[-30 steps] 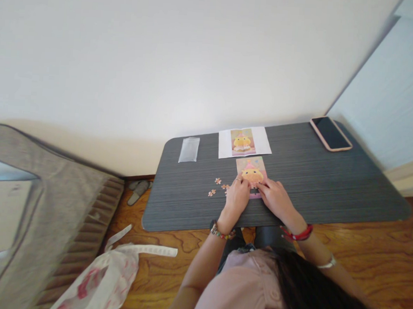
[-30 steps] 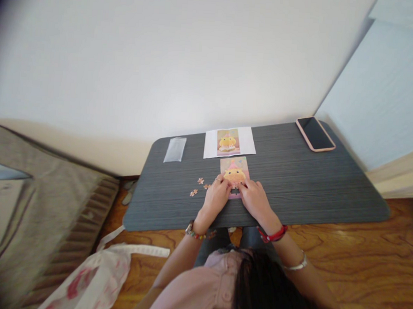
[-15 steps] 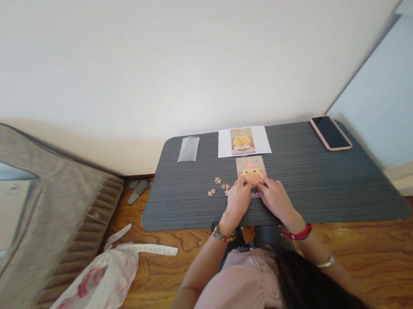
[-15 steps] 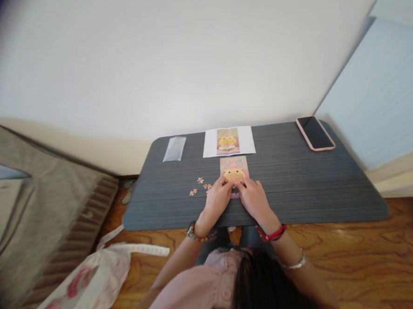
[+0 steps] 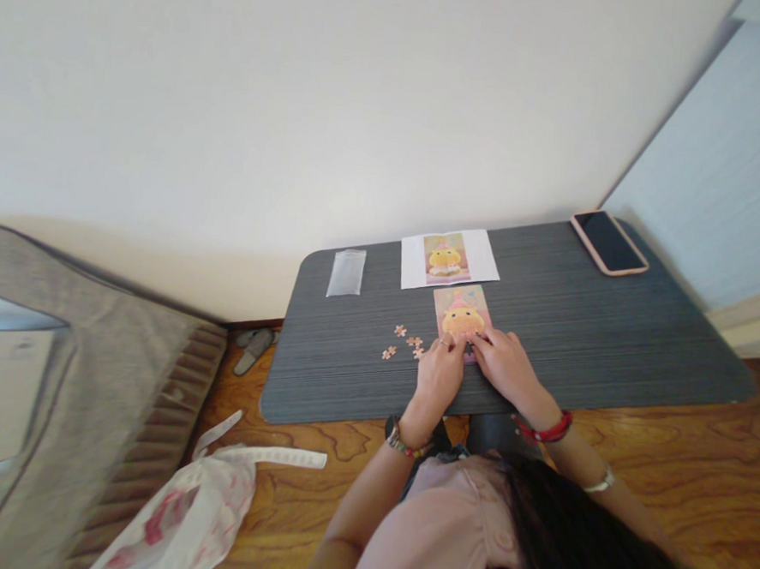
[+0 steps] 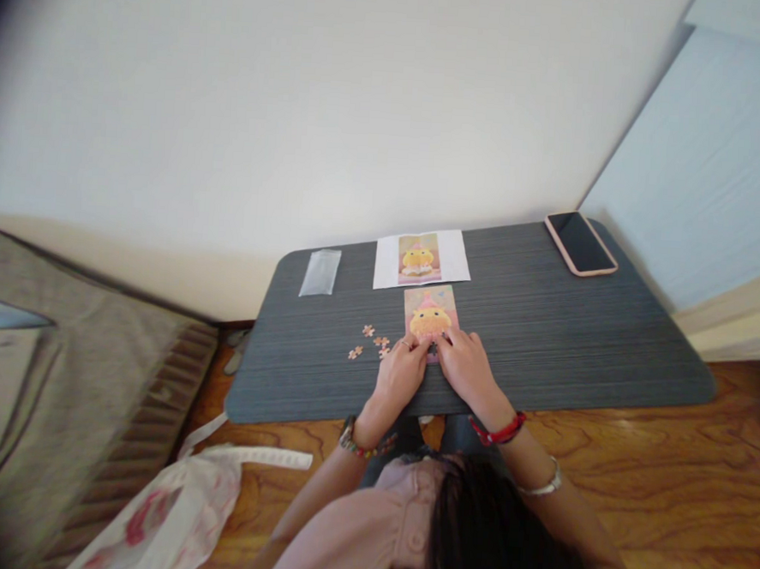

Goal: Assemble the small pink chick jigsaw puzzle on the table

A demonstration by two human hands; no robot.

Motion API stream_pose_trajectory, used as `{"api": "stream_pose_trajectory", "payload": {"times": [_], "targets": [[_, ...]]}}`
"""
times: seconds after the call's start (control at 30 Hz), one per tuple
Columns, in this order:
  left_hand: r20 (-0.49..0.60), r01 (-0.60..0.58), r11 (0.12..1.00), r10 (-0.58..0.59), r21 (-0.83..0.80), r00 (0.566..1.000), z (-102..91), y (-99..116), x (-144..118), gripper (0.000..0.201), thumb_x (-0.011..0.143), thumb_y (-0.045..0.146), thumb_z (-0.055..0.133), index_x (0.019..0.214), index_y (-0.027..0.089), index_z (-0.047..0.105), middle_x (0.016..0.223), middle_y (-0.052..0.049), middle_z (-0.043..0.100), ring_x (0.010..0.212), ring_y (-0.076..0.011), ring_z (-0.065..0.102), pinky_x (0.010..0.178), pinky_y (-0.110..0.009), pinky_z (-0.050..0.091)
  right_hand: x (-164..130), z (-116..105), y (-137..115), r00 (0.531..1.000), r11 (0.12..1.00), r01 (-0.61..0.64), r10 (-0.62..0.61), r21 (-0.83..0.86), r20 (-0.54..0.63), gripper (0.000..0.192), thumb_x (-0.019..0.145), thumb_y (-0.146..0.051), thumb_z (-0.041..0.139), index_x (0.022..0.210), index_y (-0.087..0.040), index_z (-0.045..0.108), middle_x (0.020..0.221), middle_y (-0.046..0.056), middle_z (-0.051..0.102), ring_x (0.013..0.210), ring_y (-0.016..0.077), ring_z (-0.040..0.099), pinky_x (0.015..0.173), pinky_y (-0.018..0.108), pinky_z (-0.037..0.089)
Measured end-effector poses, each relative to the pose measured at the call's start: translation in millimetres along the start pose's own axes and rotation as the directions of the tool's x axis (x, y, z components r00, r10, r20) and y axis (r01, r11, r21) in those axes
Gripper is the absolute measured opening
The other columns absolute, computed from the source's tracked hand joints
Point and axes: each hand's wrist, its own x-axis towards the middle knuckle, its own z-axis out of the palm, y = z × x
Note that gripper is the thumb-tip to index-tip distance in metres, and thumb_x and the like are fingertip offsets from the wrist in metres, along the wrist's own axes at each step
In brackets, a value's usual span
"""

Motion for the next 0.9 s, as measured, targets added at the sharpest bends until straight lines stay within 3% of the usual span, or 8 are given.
{"api": "stream_pose_trajectory", "payload": {"times": [0.43,0.9], "targets": [[-0.029,-0.018,0.999,0.018,-0.033,0.999,0.6,-4,1,0.034,0.088,0.017,0.039,0.118,0.026,0.053,0.099,-0.005,0.057,0.09,-0.0165,0.056,0.078,-0.026,0.047,6,-12,-9,0.995,0.995,0.045,-0.036,-0.092,0.097,0.025,0.088,-0.014,0.041,0.099,-0.011,0.063,0.094,0.012,0.063,0.088,0.0229,0.055,0.07,0.034,0.027],[-0.078,0.008,0.988,-0.02,-0.156,0.997,5.6,-5,3,0.027,0.089,0.022,0.042,0.11,0.023,0.058,0.099,-0.006,0.056,0.089,-0.0149,0.056,0.079,-0.025,0.047,5,-9,-1,0.996,0.997,0.052,-0.048,-0.05,0.072,0.024,0.087,-0.014,0.042,0.098,-0.014,0.064,0.098,0.013,0.061,0.089,0.0219,0.054,0.07,0.033,0.027]]}}
